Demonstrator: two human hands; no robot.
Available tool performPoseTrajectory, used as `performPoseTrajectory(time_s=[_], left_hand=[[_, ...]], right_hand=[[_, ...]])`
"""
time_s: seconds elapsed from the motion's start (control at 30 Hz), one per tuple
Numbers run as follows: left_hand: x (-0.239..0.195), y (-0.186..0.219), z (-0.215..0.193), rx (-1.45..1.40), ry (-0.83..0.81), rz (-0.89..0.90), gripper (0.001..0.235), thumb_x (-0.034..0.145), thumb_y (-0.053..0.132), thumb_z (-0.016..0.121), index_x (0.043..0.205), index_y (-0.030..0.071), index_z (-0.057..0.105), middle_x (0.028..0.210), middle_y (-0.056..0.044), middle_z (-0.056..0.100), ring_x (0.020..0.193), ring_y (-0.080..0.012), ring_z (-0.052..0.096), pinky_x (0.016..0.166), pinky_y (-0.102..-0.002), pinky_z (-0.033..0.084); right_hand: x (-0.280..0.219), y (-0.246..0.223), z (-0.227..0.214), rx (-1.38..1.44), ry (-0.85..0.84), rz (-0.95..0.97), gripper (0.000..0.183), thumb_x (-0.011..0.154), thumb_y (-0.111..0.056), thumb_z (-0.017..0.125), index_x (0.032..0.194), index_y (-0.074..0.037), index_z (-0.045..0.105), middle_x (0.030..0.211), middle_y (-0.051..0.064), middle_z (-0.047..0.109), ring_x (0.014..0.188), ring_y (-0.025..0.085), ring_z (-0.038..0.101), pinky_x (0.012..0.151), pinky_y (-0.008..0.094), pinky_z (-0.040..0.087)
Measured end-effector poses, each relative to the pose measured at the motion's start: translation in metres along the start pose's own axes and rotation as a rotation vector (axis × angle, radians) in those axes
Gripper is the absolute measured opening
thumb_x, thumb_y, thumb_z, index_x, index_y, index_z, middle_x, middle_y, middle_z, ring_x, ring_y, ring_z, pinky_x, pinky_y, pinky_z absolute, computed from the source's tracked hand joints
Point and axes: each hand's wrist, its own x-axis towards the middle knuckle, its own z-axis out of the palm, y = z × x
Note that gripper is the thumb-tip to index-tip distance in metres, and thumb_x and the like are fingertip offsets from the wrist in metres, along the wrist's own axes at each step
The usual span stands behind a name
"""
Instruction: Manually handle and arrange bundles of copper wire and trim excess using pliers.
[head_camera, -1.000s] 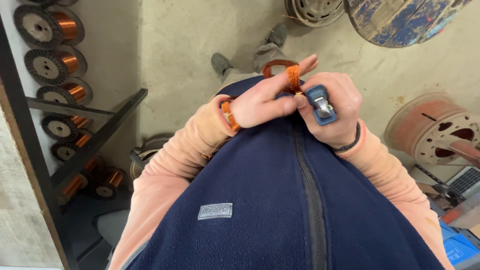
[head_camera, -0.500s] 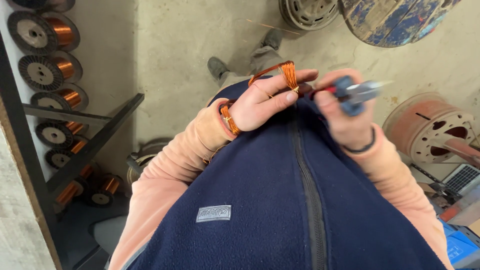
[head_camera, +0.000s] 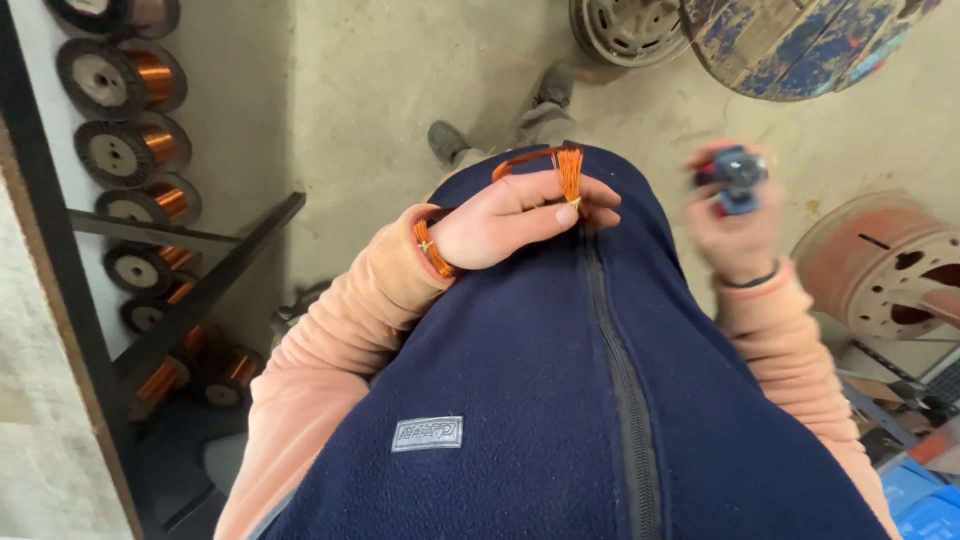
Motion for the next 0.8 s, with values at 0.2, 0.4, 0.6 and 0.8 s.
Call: performPoseTrajectory(time_s=[0.2, 0.4, 0.6, 0.8], left_hand=[[-0.004, 0.011, 0.002, -0.042, -0.089, -0.061, 0.046, 0.116, 0.022, 0.045, 0.156, 0.001, 0.044, 0.142, -0.013, 0.064, 0.137, -0.0188, 0.058, 0.124, -0.036, 0.040], [-0.001, 0.010, 0.011, 0.042, -0.011, -0.103, 0.046, 0.115, 0.022, 0.046, 0.155, 0.000, 0.045, 0.135, -0.012, 0.068, 0.130, -0.0180, 0.061, 0.120, -0.035, 0.044], [0.004, -0.002, 0.015, 0.029, 0.060, -0.088, 0.037, 0.115, 0.020, 0.048, 0.143, -0.002, 0.055, 0.132, -0.011, 0.068, 0.130, -0.0181, 0.064, 0.117, -0.035, 0.048], [0.012, 0.004, 0.025, 0.164, 0.139, -0.048, 0.032, 0.114, 0.017, 0.050, 0.136, -0.002, 0.062, 0.128, -0.008, 0.070, 0.125, -0.0162, 0.064, 0.114, -0.033, 0.050]], right_hand=[[-0.012, 0.079, -0.060, -0.879, -0.141, 0.013, 0.046, 0.085, -0.003, 0.065, 0.130, -0.006, 0.057, 0.116, 0.021, 0.064, 0.102, 0.038, 0.059, 0.086, 0.044, 0.049], [-0.040, 0.090, -0.146, -1.680, -0.686, 0.421, 0.040, 0.086, -0.009, 0.060, 0.124, -0.018, 0.064, 0.123, 0.007, 0.069, 0.120, 0.031, 0.062, 0.097, 0.044, 0.055], [-0.003, -0.042, -0.073, -1.577, -0.230, -0.024, 0.035, 0.092, -0.004, 0.066, 0.126, -0.009, 0.062, 0.125, 0.013, 0.065, 0.116, 0.034, 0.060, 0.098, 0.043, 0.053], [0.025, -0.146, 0.039, -1.578, -0.127, -0.875, 0.038, 0.088, -0.002, 0.077, 0.125, -0.008, 0.067, 0.123, 0.007, 0.063, 0.124, 0.028, 0.059, 0.105, 0.034, 0.054]])
